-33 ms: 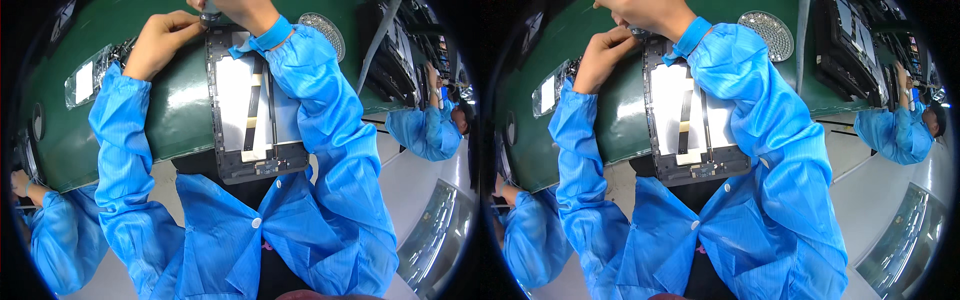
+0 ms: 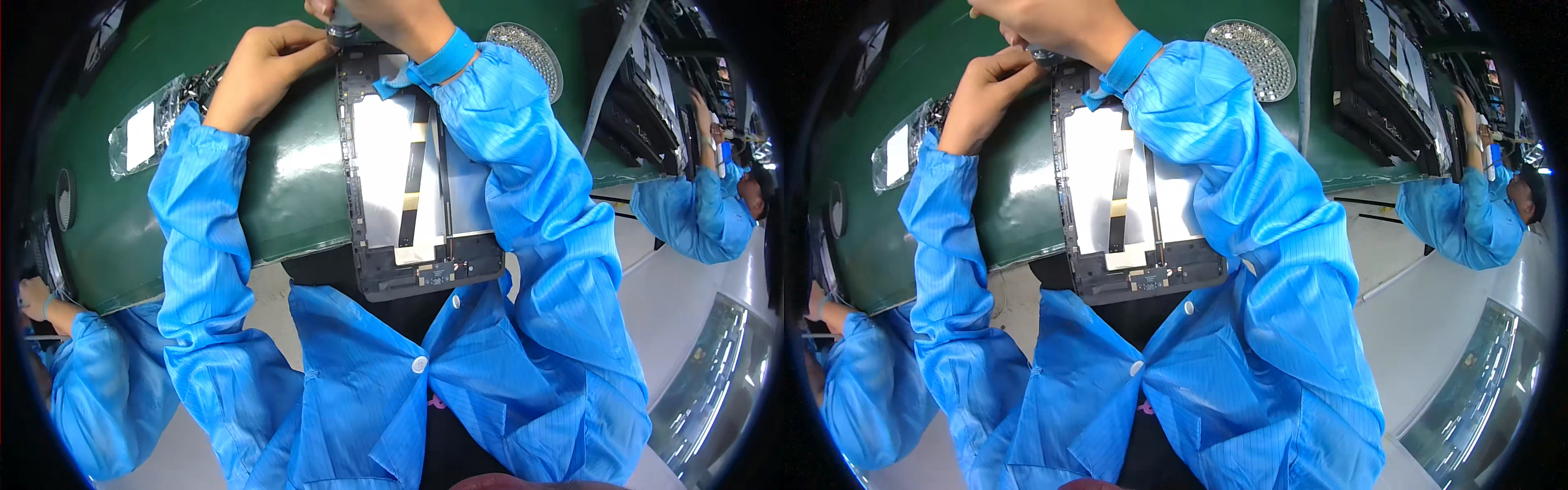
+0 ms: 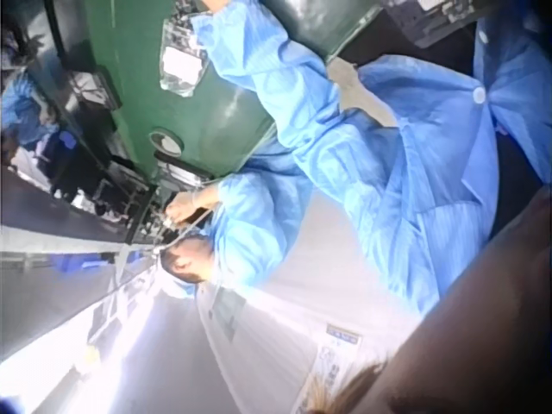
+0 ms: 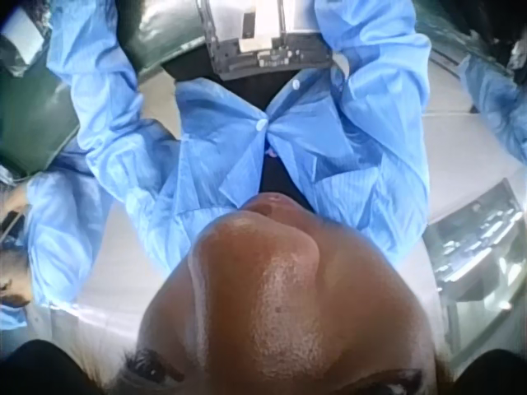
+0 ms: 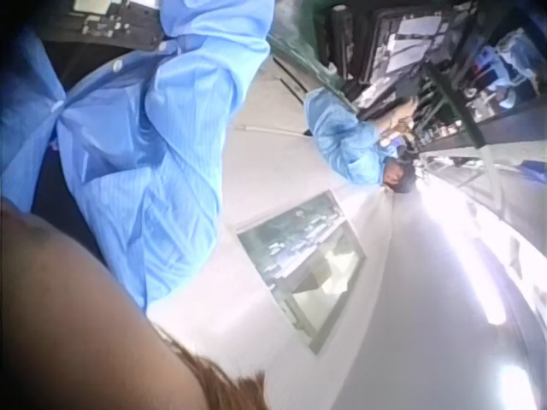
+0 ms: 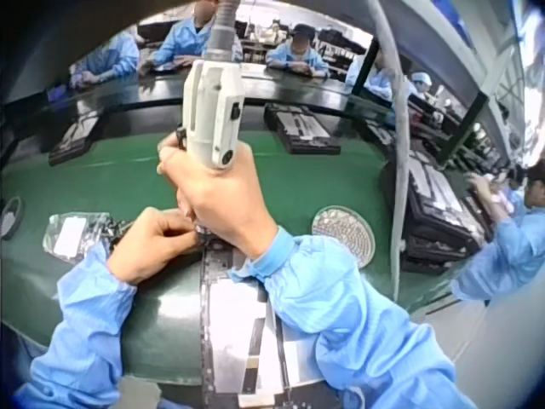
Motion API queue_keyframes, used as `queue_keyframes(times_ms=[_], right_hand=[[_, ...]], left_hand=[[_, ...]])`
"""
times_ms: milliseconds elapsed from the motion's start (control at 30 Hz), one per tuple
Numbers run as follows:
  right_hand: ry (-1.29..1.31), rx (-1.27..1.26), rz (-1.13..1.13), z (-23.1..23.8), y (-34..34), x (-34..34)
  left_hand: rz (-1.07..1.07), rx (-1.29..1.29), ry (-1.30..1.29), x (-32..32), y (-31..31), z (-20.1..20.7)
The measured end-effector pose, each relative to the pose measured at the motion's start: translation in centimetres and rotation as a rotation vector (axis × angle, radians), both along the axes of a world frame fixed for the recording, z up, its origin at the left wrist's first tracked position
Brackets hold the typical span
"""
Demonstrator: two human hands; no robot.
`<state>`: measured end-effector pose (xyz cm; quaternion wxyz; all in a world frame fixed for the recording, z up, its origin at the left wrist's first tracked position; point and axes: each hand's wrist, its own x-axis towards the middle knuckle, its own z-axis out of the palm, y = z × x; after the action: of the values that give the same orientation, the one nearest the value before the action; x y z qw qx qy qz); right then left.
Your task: Assembling tablet frames by driving screws with an electric screwdriver.
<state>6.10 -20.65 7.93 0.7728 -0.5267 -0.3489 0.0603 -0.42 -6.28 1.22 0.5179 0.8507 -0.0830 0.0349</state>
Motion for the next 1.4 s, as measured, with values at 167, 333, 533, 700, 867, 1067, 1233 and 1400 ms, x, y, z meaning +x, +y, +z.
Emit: queue_keyframes(times_ms=[167,333,533,700,867,1067,1233,1400], right_hand=[[-0.025,-0.056,-0.035,-0.5,-0.4,0.6],[0.021,-0.053,-0.051,-0.1,-0.3,0.8],[0.216,0.275,0.218,-2.6,-0.3,1.4],[0.162,0.267,0.076,-1.2,-0.7,-0.2],[-0.033,0.175,-0.008,-1.9,-0.4,0.3],[0.074,-0.026,-0.123,-0.7,-0.2,0.5],[0.011,0.094,0.047,-2.1,-0.1,2.1],[0.154,0.244,0.191,-1.0,0.0,1.9]], left_hand=[[0.002,0.0,0.016,0.4,-0.1,0.3],[0.014,0.0,0.052,0.5,-0.1,1.1],[0.002,-0.037,0.033,0.2,-0.5,1.0],[0.028,-0.073,0.04,-0.2,-0.8,1.1],[0.029,-0.028,0.044,0.0,-0.3,0.8],[-0.025,0.008,-0.069,1.0,0.5,-0.4],[0.001,0.064,-0.033,0.7,0.3,0.0],[-0.039,0.033,-0.089,0.8,0.4,-0.6]])
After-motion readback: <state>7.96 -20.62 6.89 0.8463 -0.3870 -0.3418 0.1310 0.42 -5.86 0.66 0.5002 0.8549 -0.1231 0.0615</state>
